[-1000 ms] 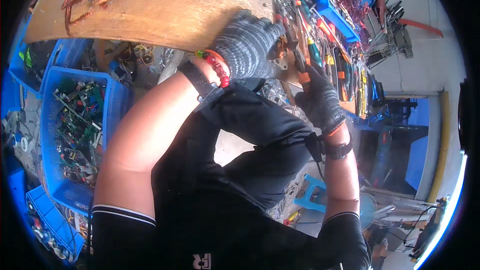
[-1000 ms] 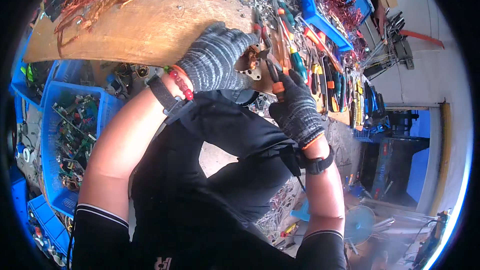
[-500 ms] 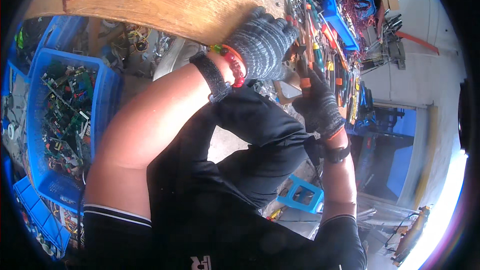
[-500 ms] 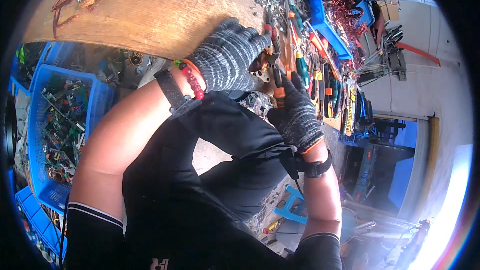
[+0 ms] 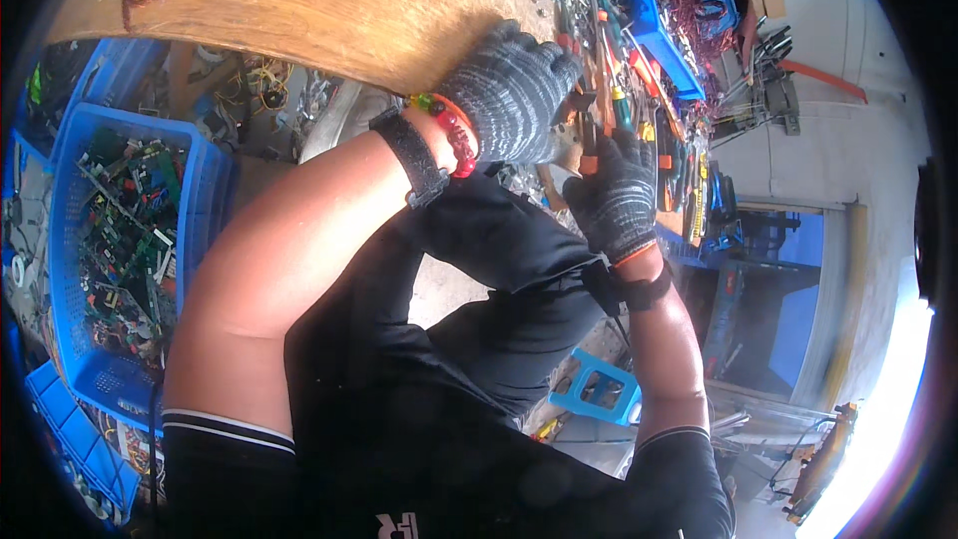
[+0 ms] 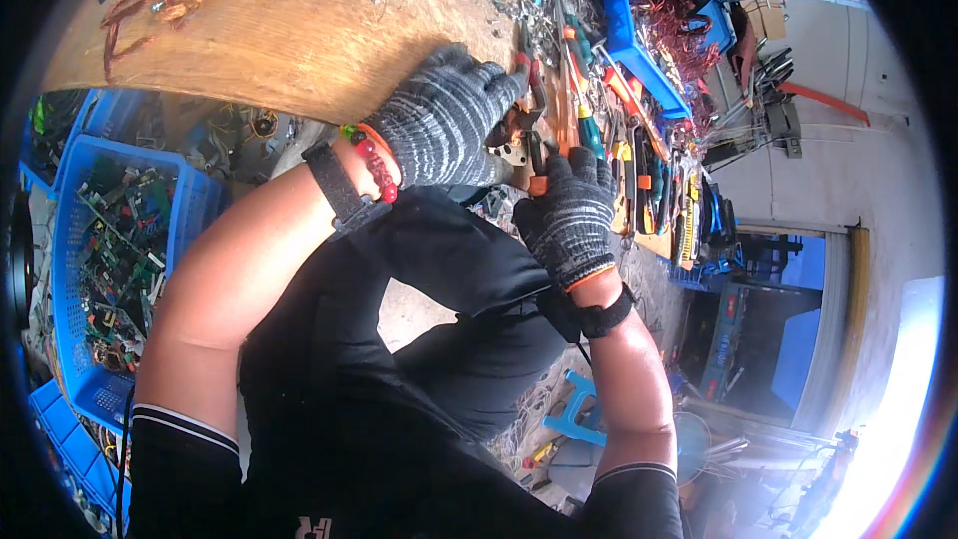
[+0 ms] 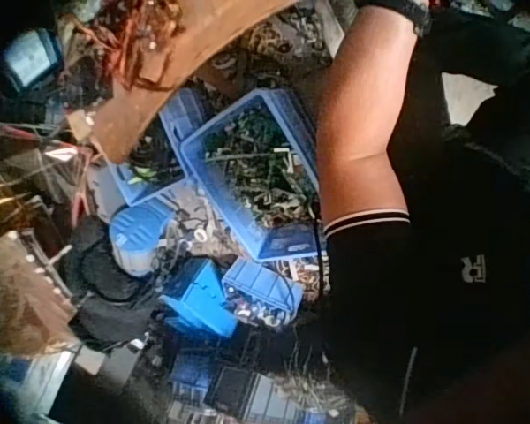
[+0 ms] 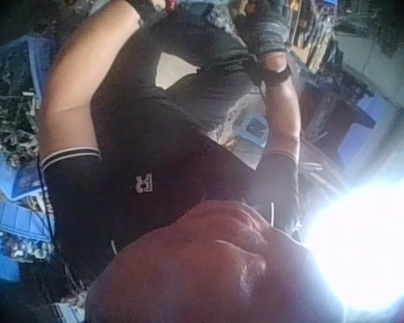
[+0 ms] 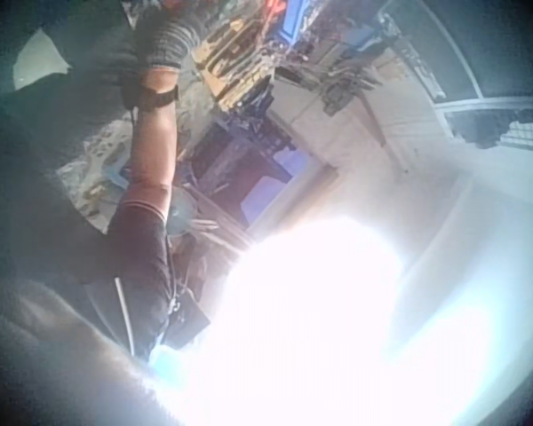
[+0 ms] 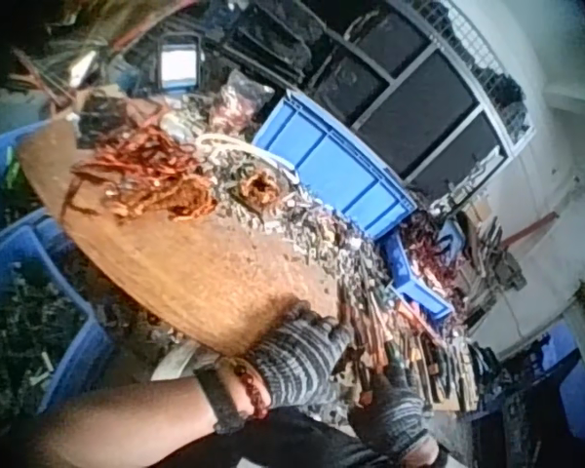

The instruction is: Disassembling a motor component using a screwdriver and pliers to salvage copper wire.

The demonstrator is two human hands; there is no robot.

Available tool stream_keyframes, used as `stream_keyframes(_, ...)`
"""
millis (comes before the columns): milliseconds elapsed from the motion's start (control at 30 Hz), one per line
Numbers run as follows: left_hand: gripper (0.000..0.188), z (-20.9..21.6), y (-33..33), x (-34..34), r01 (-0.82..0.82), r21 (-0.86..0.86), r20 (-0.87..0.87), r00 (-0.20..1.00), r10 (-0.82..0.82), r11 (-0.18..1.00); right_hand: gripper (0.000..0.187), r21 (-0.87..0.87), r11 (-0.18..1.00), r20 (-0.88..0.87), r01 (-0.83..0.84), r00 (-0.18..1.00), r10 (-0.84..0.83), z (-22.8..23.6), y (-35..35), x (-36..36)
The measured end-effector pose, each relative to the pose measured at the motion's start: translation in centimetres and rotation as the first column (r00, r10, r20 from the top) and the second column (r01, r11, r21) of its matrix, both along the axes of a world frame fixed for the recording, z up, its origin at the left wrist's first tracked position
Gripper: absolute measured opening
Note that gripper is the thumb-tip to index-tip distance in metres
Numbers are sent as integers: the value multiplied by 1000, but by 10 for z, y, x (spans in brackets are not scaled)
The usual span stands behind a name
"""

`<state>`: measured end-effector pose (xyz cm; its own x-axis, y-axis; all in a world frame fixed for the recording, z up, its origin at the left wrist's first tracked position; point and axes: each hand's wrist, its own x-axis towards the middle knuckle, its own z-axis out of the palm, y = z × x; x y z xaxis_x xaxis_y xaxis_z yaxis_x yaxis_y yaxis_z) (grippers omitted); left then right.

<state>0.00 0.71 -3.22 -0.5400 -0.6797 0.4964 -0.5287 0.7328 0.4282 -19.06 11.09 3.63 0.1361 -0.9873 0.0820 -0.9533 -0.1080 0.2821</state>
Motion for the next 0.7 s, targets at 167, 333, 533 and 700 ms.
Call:
stream_keyframes(167, 98, 0, 1, 2, 6, -18, -18, 1000, -6, 1000, 69, 5, 998, 57, -70, 996, 70, -1, -4, -8)
stream_keyframes(333, 96, 11, -1, 7, 42, 82, 85, 995, -49, 996, 61, 117, 992, -1, 42, 999, -43, 25, -9, 15)
stream_keyframes(533, 86, 23, 3, 12, 16, 157, 96, 995, -31, 987, 46, 208, 968, -95, 140, 988, -122, 30, -13, 19)
stream_keyframes(700, 59, 8, 31, 19, -119, -101, -702, 712, 14, 988, 48, 282, 936, 33, 212, 972, -231, 36, -17, 21)
